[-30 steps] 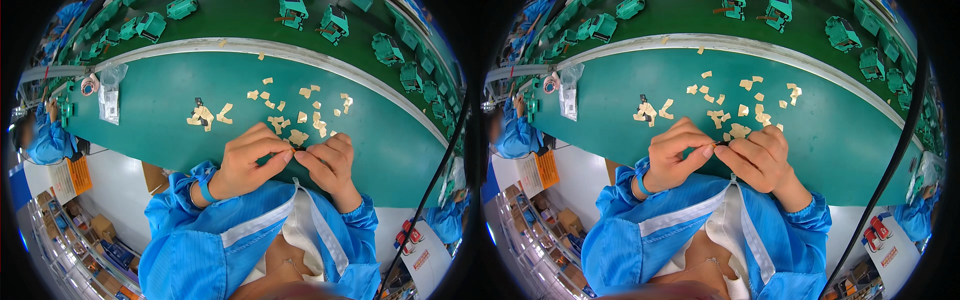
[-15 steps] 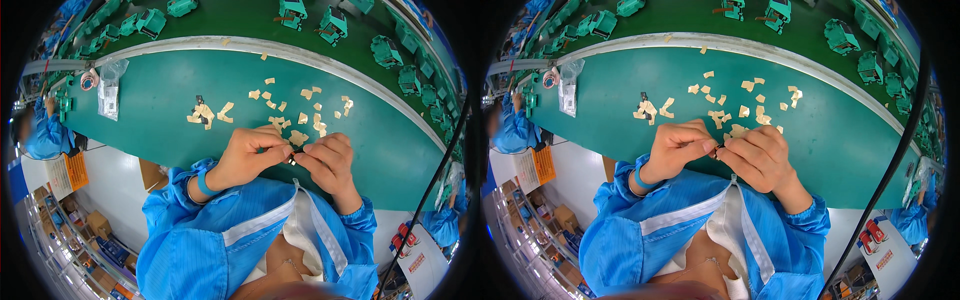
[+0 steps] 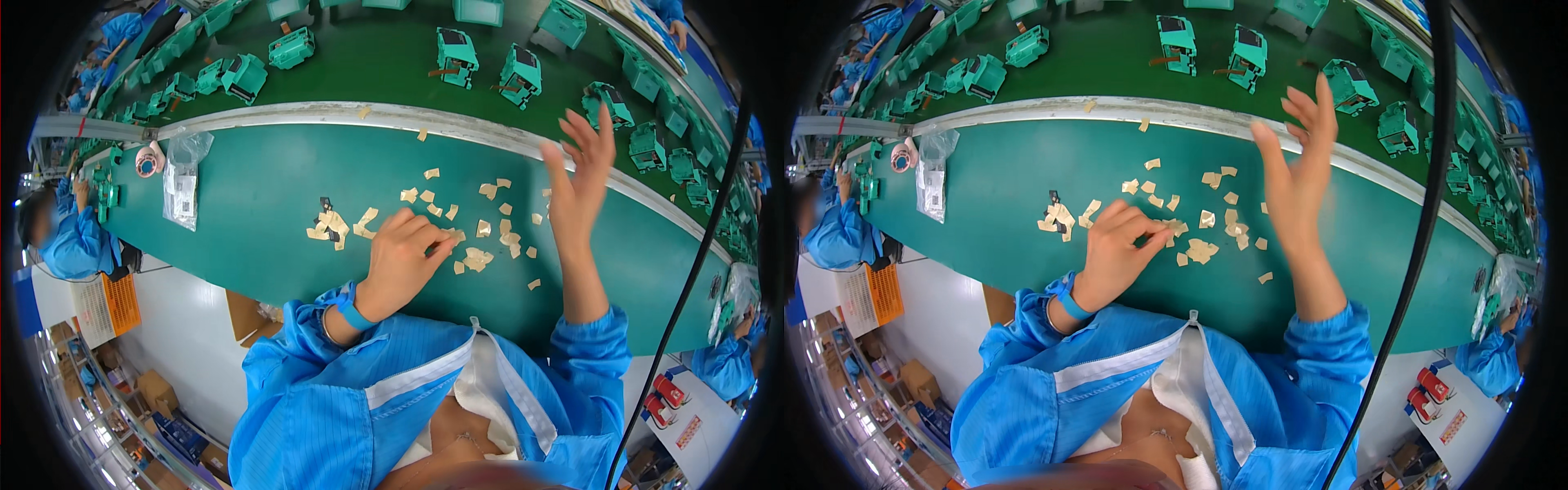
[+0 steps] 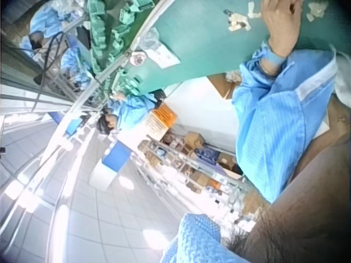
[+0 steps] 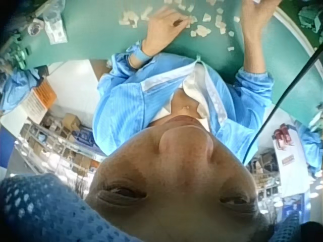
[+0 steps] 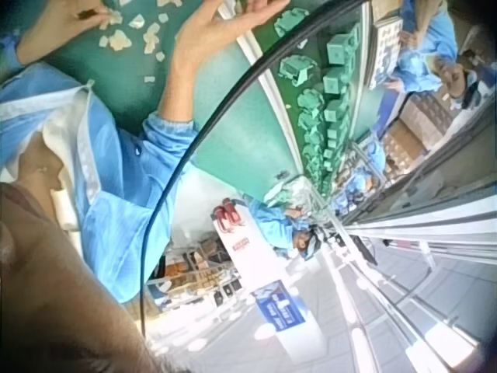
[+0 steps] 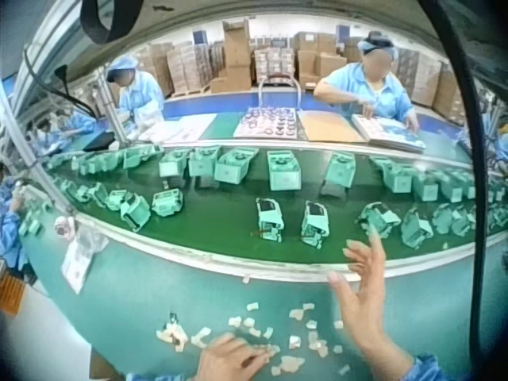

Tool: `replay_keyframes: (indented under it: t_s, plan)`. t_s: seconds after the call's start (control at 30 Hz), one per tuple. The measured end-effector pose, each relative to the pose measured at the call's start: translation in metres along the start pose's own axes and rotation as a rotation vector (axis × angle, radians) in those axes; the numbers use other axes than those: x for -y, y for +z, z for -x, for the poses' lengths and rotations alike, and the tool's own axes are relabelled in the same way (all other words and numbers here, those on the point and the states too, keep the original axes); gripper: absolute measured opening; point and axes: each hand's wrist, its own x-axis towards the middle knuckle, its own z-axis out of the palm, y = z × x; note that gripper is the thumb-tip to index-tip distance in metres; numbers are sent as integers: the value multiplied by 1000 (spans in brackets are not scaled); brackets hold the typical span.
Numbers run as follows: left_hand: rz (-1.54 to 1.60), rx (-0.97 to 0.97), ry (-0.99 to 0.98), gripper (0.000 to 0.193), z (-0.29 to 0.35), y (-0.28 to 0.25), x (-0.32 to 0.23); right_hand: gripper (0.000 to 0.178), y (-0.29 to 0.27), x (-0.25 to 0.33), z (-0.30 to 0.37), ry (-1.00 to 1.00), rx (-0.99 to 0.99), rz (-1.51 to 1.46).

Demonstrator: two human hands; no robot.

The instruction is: The person peels a small adhesive strip from a pile, presses it onto a black component, and then attaches that component to the side of a green plastic housing before placing it on a conveyor belt.

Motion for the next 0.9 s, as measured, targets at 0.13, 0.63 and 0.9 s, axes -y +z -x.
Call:
replay_keyframes:
  t_s: [0.13, 0.63, 0.9]
  plan:
    - [-39, -116, 101, 21, -3, 6, 1, 86, 34, -57, -40, 43, -41, 165]
    - [1108, 432, -348, 79, -21, -36, -29, 74, -24, 71, -1, 381, 803, -475]
    - [1361, 119, -630, 54, -1, -35, -32, 28, -63, 60, 51, 275, 363, -640]
